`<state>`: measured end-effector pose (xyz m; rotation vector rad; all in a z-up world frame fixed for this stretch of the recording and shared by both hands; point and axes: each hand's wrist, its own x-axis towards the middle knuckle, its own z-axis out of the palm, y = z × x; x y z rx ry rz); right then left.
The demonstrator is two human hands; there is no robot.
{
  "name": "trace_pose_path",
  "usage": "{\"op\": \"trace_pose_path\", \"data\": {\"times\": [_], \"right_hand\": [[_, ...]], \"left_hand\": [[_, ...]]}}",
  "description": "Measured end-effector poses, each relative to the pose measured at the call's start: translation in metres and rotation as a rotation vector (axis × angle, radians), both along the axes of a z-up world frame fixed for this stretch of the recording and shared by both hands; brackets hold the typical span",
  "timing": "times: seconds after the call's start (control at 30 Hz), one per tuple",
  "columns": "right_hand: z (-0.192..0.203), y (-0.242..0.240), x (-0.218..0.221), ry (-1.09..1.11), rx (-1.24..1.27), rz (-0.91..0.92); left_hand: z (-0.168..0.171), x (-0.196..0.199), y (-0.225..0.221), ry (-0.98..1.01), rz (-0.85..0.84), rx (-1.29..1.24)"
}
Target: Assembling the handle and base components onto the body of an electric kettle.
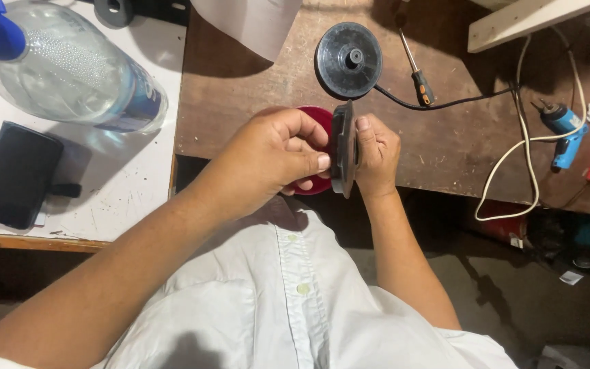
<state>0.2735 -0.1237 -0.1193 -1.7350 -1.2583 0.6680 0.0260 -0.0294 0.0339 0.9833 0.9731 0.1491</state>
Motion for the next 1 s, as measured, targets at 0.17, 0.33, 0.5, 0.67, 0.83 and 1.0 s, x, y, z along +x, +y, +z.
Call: {"op": "trace_pose_path", "data": {"times": [0.17,0.33,0.5,0.67,0.83,1.0], "right_hand": [[-0.008,0.009,0.019,0.031,0.029,0.068],[-0.019,0.050,0.041,0.060,0.048,0.219],[-0.034,0.094,0.050,0.260,0.074,0.369],[-0.025,0.114,0.047,0.214,0.048,0.421],[-0.013,0.118,0.037,0.171,0.040,0.428],[0.003,0.116,0.027,0.326,-0.044,0.428]], "left_hand": [[-0.032,-0.002,0.009,0.093,-0.073,0.858],[-0.058,0.010,0.046,-0.158,-0.275,1.057],[-0.083,0.019,0.067,-0.280,-0.236,0.858],[-0.091,0.026,0.065,-0.309,-0.132,0.796],[-0.080,0.025,0.057,-0.351,-0.098,0.732],[-0.083,0.027,0.047,-0.240,-0.044,0.767]]}}
